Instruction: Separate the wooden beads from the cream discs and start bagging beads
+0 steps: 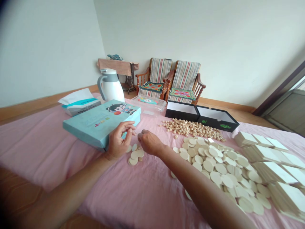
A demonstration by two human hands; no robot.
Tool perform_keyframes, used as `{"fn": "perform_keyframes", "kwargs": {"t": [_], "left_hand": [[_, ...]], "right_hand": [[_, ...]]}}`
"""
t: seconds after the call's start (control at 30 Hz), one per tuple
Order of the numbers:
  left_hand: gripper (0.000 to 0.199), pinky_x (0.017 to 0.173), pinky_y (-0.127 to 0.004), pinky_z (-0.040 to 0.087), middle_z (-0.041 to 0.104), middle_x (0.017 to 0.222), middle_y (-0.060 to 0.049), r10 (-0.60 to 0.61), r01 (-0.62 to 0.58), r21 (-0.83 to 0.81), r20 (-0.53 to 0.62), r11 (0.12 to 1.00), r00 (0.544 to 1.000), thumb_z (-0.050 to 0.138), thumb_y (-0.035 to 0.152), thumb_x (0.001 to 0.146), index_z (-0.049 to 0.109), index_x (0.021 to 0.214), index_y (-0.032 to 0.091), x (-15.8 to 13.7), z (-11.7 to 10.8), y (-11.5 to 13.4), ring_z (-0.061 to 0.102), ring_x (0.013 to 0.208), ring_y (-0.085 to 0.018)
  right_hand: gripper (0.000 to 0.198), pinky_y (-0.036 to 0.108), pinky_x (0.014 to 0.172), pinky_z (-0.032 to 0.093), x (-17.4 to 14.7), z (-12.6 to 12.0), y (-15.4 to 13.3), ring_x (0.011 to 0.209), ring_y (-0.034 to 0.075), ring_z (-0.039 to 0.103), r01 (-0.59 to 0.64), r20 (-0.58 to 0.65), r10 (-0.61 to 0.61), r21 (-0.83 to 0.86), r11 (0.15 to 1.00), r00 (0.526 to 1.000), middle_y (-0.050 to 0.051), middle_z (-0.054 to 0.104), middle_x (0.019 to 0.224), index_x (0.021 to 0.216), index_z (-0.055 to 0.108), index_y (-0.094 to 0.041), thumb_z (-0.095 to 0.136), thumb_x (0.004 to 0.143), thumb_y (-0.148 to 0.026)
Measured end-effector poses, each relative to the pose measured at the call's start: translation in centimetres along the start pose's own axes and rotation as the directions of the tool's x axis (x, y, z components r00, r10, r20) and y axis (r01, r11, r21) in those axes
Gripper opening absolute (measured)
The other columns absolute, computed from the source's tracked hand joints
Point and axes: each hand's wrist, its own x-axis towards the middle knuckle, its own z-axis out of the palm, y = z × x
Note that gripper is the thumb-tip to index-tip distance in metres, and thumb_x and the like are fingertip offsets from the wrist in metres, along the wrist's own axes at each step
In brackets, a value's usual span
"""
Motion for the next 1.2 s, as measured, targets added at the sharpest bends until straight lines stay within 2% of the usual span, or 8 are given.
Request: {"fn": "perform_keyframes", "kwargs": {"t": [0.27,0.33,0.47,0.57,0.73,0.9,1.07,1.2], "left_hand": [[0.02,0.071,-0.024,0.051,0.064,0.085,-0.003,0.0,0.0,-0.018,-0.011,1.0,1.0,0.044,0.015,0.086,0.055,0.103,0.017,0.1,0.1,0.3,0.063,0.065,-0.01],[0.02,0.071,-0.024,0.051,0.064,0.085,-0.003,0.0,0.0,-0.015,-0.009,1.0,1.0,0.044,0.015,0.086,0.055,0.103,0.017,0.1,0.1,0.3,0.063,0.065,-0.01],[0.021,0.072,-0.024,0.051,0.065,0.085,-0.003,0.0,0.0,0.0,0.001,1.0,1.0,0.045,0.015,0.085,0.055,0.104,0.018,0.0,0.1,0.1,0.064,0.067,-0.011],[0.023,0.073,-0.025,0.051,0.066,0.087,-0.004,0.012,-0.012,0.025,0.023,1.0,1.0,0.045,0.015,0.085,0.056,0.105,0.018,0.0,0.1,0.0,0.065,0.072,-0.012],[0.025,0.075,-0.025,0.052,0.066,0.088,-0.004,0.019,-0.022,0.05,0.069,0.999,0.997,0.046,0.013,0.083,0.056,0.105,0.018,0.0,0.1,-0.2,0.066,0.076,-0.014],[0.026,0.072,-0.025,0.052,0.066,0.087,-0.004,0.006,-0.014,0.059,0.123,0.998,0.992,0.046,0.011,0.082,0.056,0.104,0.018,0.0,0.4,-0.6,0.066,0.075,-0.014],[0.027,0.069,-0.025,0.051,0.067,0.087,-0.004,0.014,-0.028,0.071,0.192,0.997,0.981,0.047,0.01,0.081,0.056,0.105,0.017,0.0,0.8,-1.1,0.064,0.072,-0.013],[0.021,0.07,-0.025,0.05,0.066,0.087,-0.004,0.019,-0.051,0.103,0.289,0.993,0.957,0.048,0.011,0.08,0.061,0.095,0.017,-0.1,1.0,-1.3,0.061,0.073,-0.013]], "right_hand": [[0.026,0.028,0.074,0.039,-1.6,-2.1,4.9,0.089,0.019,0.053,-0.347,-0.2,0.328,-0.068,0.935,0.923,0.014,0.055,0.101,0.098,0.06,-0.011,0.043,0.079,-0.005],[0.024,0.028,0.074,0.04,-1.7,-2.2,4.5,0.087,0.018,0.054,-0.33,-0.216,0.32,-0.013,0.944,0.923,0.012,0.056,0.101,0.098,0.06,-0.012,0.046,0.079,-0.008],[0.024,0.023,0.069,0.041,-1.5,-1.9,1.6,0.072,0.011,0.056,-0.133,-0.071,0.153,0.225,0.965,0.986,0.005,0.062,0.088,0.093,0.061,-0.014,0.054,0.073,-0.005],[0.024,0.02,0.065,0.041,-1.1,-1.6,-0.6,0.071,0.01,0.058,-0.077,0.007,0.078,0.316,0.946,0.997,0.004,0.065,0.087,0.091,0.063,-0.014,0.055,0.07,-0.004],[0.015,0.019,0.063,0.04,-0.4,-0.7,-1.9,0.07,0.011,0.058,-0.112,0.049,0.105,0.182,0.977,0.993,0.004,0.066,0.081,0.083,0.064,-0.015,0.053,0.074,-0.011],[0.015,0.022,0.061,0.039,-0.9,-0.8,-0.5,0.073,0.015,0.059,-0.213,-0.003,0.214,0.084,0.973,0.977,0.007,0.064,0.084,0.083,0.062,-0.015,0.054,0.071,-0.012],[0.022,0.026,0.062,0.037,-3.2,-3.3,3.3,0.079,0.02,0.058,-0.442,-0.144,0.437,-0.005,0.897,0.888,0.016,0.061,0.094,0.093,0.059,-0.01,0.047,0.075,-0.009],[0.02,0.025,0.063,0.037,-6.3,-4.7,4.4,0.078,0.017,0.056,-0.475,-0.256,0.461,0.007,0.88,0.85,0.013,0.058,0.1,0.096,0.057,-0.012,0.046,0.08,-0.014]]}}
